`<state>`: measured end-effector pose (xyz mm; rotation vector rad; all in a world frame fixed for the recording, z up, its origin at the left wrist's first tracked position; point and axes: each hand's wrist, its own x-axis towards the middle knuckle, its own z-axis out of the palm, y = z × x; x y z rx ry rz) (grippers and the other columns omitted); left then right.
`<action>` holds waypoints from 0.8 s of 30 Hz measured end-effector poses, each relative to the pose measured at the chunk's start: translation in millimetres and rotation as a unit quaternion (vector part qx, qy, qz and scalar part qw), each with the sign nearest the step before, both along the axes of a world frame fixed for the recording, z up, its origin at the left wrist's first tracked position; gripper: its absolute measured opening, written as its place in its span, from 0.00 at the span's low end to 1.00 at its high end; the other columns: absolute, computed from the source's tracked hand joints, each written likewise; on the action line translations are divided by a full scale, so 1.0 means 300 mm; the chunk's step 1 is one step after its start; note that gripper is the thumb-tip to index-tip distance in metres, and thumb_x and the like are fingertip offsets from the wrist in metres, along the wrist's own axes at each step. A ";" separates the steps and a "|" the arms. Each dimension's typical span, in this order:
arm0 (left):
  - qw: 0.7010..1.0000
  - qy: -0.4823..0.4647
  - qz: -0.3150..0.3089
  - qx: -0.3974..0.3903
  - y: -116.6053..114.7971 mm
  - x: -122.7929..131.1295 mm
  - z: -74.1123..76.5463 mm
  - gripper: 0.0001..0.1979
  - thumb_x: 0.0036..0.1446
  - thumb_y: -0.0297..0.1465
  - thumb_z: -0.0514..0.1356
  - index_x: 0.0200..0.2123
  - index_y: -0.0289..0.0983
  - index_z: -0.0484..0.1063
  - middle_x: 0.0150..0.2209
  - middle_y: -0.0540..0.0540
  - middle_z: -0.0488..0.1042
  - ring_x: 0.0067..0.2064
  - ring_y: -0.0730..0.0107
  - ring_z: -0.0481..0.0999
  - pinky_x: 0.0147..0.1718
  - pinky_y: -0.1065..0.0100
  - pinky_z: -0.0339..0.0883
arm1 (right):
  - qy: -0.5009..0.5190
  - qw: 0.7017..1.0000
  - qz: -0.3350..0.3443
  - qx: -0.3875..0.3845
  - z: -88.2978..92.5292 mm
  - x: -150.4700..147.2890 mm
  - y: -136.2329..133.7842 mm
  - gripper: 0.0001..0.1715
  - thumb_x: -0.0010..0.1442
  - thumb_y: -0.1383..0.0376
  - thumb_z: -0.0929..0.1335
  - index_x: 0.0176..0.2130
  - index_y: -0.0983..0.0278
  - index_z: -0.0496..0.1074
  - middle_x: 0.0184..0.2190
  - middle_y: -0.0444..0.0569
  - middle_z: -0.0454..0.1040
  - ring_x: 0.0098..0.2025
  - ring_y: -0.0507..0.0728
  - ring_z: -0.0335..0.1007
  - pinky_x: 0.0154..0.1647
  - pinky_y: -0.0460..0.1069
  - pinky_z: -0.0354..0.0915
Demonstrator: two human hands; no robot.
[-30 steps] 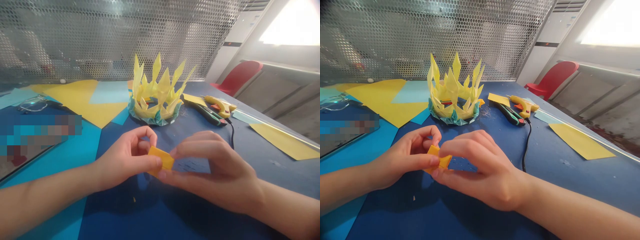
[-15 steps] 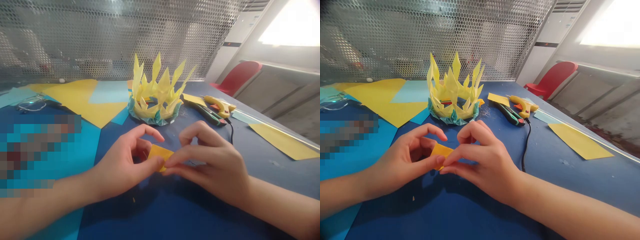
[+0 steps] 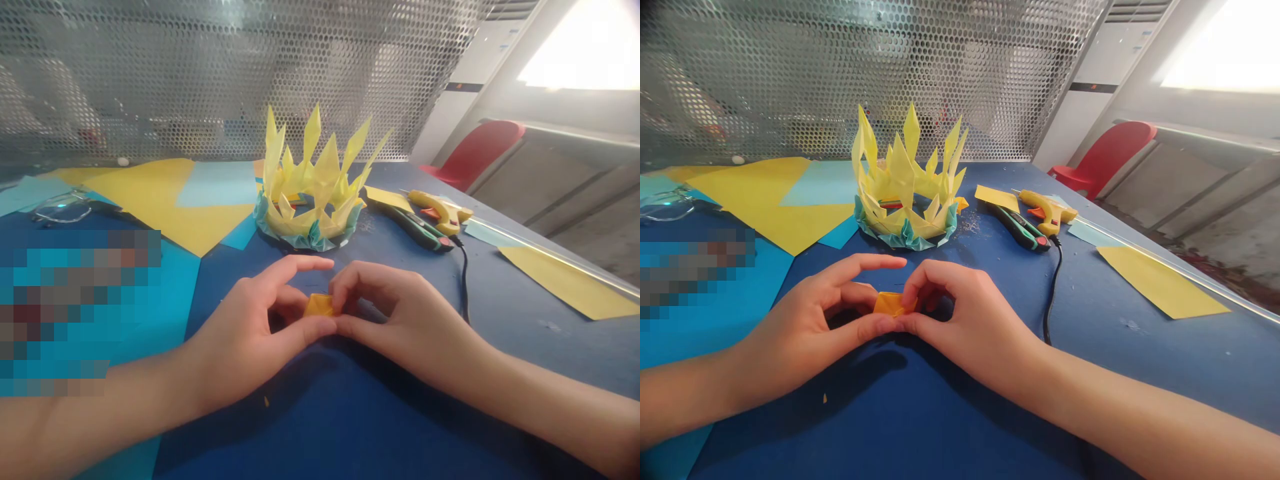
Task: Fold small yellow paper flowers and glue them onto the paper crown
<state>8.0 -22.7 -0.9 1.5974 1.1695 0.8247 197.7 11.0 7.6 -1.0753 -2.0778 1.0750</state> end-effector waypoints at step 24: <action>0.990 -0.112 0.042 -0.079 0.000 0.007 0.006 0.19 0.55 0.38 0.66 0.47 0.47 0.62 0.29 0.54 0.79 0.34 0.70 0.78 0.33 0.72 0.67 | 0.116 0.992 -0.007 -0.054 0.007 0.004 -0.013 0.15 0.54 0.66 0.73 0.40 0.61 0.65 0.26 0.41 0.74 0.29 0.51 0.72 0.31 0.47 0.69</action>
